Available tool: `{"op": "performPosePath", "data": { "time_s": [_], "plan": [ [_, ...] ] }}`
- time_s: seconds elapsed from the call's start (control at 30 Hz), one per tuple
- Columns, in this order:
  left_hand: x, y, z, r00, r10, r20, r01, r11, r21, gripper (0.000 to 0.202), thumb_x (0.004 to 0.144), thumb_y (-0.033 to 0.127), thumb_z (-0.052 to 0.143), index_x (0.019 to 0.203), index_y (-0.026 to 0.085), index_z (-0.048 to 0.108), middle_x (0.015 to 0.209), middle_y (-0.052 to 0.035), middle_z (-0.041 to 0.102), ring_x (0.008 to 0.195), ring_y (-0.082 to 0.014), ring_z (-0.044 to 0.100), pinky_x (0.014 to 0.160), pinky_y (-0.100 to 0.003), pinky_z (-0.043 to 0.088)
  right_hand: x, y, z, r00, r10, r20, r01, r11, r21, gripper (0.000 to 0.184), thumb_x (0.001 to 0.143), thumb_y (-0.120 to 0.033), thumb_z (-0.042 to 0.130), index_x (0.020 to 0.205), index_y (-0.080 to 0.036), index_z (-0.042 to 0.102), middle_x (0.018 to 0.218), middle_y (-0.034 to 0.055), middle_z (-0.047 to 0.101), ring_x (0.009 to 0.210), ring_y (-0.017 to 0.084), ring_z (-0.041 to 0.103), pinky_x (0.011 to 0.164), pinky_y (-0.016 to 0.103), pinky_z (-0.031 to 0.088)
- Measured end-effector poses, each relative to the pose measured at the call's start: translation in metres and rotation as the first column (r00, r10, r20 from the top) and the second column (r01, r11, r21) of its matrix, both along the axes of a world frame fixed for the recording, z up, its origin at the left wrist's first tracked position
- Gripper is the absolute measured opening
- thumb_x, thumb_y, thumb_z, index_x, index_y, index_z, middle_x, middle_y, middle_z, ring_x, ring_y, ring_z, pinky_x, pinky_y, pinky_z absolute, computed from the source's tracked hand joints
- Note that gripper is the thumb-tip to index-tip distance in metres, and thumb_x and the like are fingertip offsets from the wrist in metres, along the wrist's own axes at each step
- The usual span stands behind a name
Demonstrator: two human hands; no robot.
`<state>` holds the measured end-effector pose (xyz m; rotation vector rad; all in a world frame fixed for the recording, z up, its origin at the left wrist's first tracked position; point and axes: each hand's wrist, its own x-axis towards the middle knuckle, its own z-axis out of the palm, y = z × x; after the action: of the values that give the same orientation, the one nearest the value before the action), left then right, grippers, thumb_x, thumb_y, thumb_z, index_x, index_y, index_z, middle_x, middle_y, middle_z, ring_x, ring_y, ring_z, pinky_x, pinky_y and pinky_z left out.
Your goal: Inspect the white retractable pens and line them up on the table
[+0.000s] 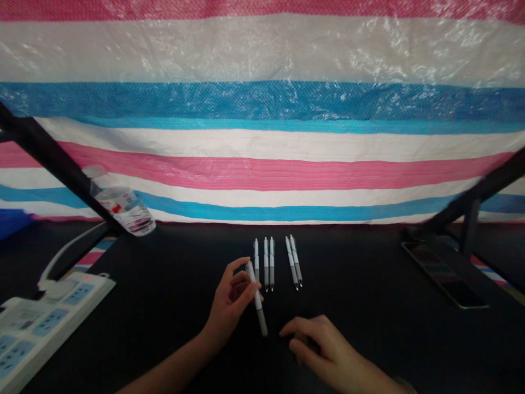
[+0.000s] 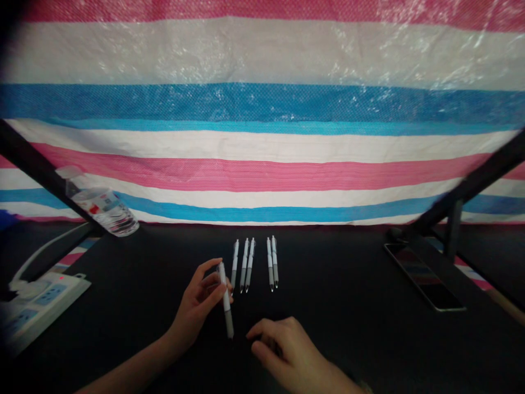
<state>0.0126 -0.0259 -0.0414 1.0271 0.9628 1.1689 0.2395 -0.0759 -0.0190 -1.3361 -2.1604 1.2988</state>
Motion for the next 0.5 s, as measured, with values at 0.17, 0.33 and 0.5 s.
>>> {"op": "performPosePath", "data": {
  "time_s": [0.17, 0.33, 0.5],
  "plan": [
    [-0.0033, 0.0043, -0.0013, 1.0, -0.005, 0.007, 0.004, 1.0, 0.03, 0.053, 0.085, 0.03, 0.072, 0.128, 0.022, 0.043, 0.084, -0.0007, 0.069, 0.071, -0.0188, 0.07, 0.068, -0.033, 0.057, -0.0004, -0.0003, 0.0003, 1.0, 0.0, 0.001, 0.0, 1.0, 0.012, 0.035, 0.101, -0.042, 0.043, 0.111, -0.022, 0.069, 0.075, 0.001, 0.069, 0.069, 0.015, 0.06, 0.063, 0.023, 0.041],
    [-0.0051, 0.008, 0.0038, 1.0, 0.02, -0.011, -0.019, 1.0, 0.018, 0.057, 0.083, 0.033, 0.073, 0.131, 0.023, 0.044, 0.083, 0.0007, 0.068, 0.068, -0.0181, 0.069, 0.065, -0.031, 0.056, -0.0001, -0.0006, -0.0011, 1.0, 0.005, -0.017, -0.005, 1.0, 0.005, 0.038, 0.103, -0.044, 0.039, 0.113, -0.022, 0.068, 0.076, 0.0011, 0.07, 0.071, 0.016, 0.062, 0.064, 0.023, 0.042],
    [-0.006, 0.0096, 0.0056, 0.999, 0.008, -0.038, -0.008, 1.0, 0.019, 0.054, 0.083, 0.032, 0.073, 0.128, 0.022, 0.046, 0.082, 0.0009, 0.067, 0.068, -0.0191, 0.07, 0.066, -0.033, 0.057, 0.001, -0.0012, -0.0035, 0.999, -0.006, -0.033, 0.007, 1.0, 0.02, 0.042, 0.104, -0.047, 0.035, 0.112, -0.023, 0.069, 0.073, 0.0, 0.069, 0.07, 0.015, 0.062, 0.069, 0.025, 0.043]
  ]
}}
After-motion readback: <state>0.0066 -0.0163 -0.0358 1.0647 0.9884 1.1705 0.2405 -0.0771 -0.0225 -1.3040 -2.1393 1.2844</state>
